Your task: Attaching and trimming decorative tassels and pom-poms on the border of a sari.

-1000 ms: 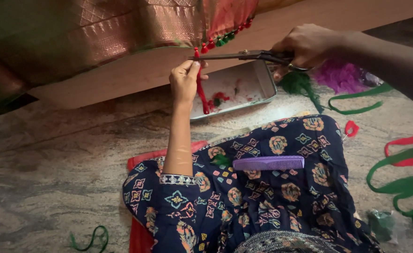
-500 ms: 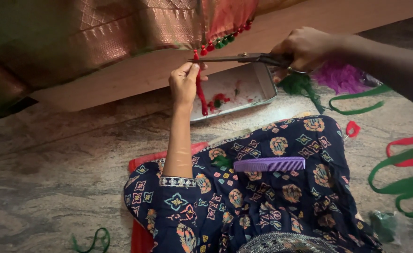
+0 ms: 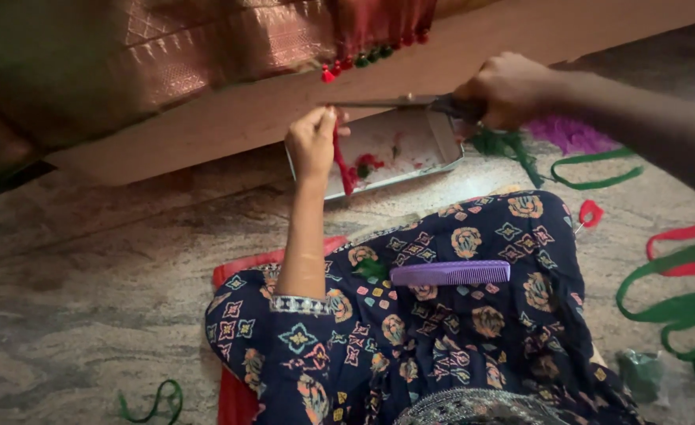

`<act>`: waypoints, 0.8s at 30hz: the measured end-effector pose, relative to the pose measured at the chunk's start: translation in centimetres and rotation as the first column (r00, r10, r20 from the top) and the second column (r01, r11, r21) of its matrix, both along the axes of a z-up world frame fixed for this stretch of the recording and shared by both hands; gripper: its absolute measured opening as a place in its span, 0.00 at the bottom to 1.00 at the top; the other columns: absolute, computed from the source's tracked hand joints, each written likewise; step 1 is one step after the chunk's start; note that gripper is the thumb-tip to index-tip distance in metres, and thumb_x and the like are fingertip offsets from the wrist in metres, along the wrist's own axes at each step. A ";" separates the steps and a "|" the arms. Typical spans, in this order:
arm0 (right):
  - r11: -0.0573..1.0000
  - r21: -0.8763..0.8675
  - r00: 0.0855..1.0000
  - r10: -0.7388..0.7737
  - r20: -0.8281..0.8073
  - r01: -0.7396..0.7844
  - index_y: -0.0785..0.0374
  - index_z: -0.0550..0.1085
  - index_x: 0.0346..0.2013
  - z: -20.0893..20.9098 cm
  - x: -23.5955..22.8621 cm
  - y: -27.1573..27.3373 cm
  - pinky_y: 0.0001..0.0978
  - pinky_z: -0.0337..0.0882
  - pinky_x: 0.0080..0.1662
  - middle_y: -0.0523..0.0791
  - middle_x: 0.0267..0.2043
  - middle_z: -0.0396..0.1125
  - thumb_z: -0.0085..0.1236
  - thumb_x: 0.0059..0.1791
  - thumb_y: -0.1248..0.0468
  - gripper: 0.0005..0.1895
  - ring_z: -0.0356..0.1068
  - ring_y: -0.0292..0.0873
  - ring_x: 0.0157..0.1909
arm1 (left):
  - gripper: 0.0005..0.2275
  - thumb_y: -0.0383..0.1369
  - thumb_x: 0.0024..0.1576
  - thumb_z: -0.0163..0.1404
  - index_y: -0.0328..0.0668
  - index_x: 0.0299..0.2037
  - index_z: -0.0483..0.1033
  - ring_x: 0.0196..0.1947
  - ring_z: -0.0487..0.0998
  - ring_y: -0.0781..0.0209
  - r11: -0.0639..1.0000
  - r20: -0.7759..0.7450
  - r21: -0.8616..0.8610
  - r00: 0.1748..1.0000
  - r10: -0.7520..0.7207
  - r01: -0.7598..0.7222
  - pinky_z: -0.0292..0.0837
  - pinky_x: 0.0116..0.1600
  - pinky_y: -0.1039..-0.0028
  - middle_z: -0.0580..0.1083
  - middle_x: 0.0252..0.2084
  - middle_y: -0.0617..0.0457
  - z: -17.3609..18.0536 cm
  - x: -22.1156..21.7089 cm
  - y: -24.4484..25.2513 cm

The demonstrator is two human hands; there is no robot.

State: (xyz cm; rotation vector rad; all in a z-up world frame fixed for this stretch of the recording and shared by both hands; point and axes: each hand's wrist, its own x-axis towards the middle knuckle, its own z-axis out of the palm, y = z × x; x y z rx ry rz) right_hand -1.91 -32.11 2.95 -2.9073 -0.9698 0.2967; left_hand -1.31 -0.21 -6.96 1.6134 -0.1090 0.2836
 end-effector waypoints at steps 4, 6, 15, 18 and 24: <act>0.992 -0.123 0.999 -0.035 0.037 0.039 0.54 0.80 0.45 -3.7 -2.6 -0.5 0.41 0.74 0.28 0.44 0.20 0.72 0.60 0.46 0.51 0.17 0.73 0.42 0.21 | 0.09 0.27 0.63 0.47 0.26 0.42 0.80 0.31 0.83 0.61 0.945 -0.017 -0.325 0.998 -0.057 0.048 0.80 0.41 0.72 0.81 0.36 0.46 -9.0 1.7 1.9; 0.996 0.034 0.948 -0.065 -0.310 0.080 0.55 0.81 0.35 -6.1 -4.6 -0.6 0.38 0.74 0.28 0.43 0.20 0.73 0.60 0.46 0.46 0.17 0.73 0.41 0.21 | 0.10 0.28 0.67 0.48 0.24 0.41 0.79 0.37 0.82 0.60 0.917 0.034 -0.400 0.999 0.006 0.008 0.79 0.48 0.71 0.80 0.39 0.45 -8.7 0.1 3.1; 0.958 0.181 0.550 0.276 -0.788 -0.223 0.60 0.77 0.25 -17.3 -20.1 2.6 0.39 0.72 0.36 0.42 0.27 0.74 0.65 0.43 0.38 0.27 0.77 0.44 0.32 | 0.12 0.31 0.66 0.47 0.27 0.43 0.80 0.41 0.83 0.60 0.940 0.145 -0.329 0.988 -0.048 0.094 0.80 0.53 0.70 0.81 0.42 0.45 -1.5 -3.7 2.5; 0.906 0.074 0.545 0.315 -0.777 -0.417 0.64 0.77 0.35 -20.6 -22.1 3.3 0.44 0.70 0.37 0.47 0.29 0.72 0.71 0.43 0.41 0.29 0.73 0.48 0.34 | 0.12 0.31 0.67 0.48 0.26 0.43 0.80 0.42 0.82 0.60 0.923 0.129 -0.361 0.987 -0.092 0.133 0.78 0.53 0.70 0.80 0.43 0.45 -1.3 -4.3 1.8; 0.993 0.089 0.834 0.112 -0.540 -0.076 0.52 0.76 0.56 -20.6 -13.5 7.7 0.39 0.78 0.45 0.47 0.44 0.77 0.60 0.49 0.55 0.21 0.79 0.47 0.39 | 0.12 0.32 0.68 0.48 0.26 0.43 0.81 0.42 0.82 0.60 0.931 0.160 -0.314 0.977 -0.140 0.185 0.77 0.54 0.71 0.81 0.43 0.45 2.6 -6.6 0.5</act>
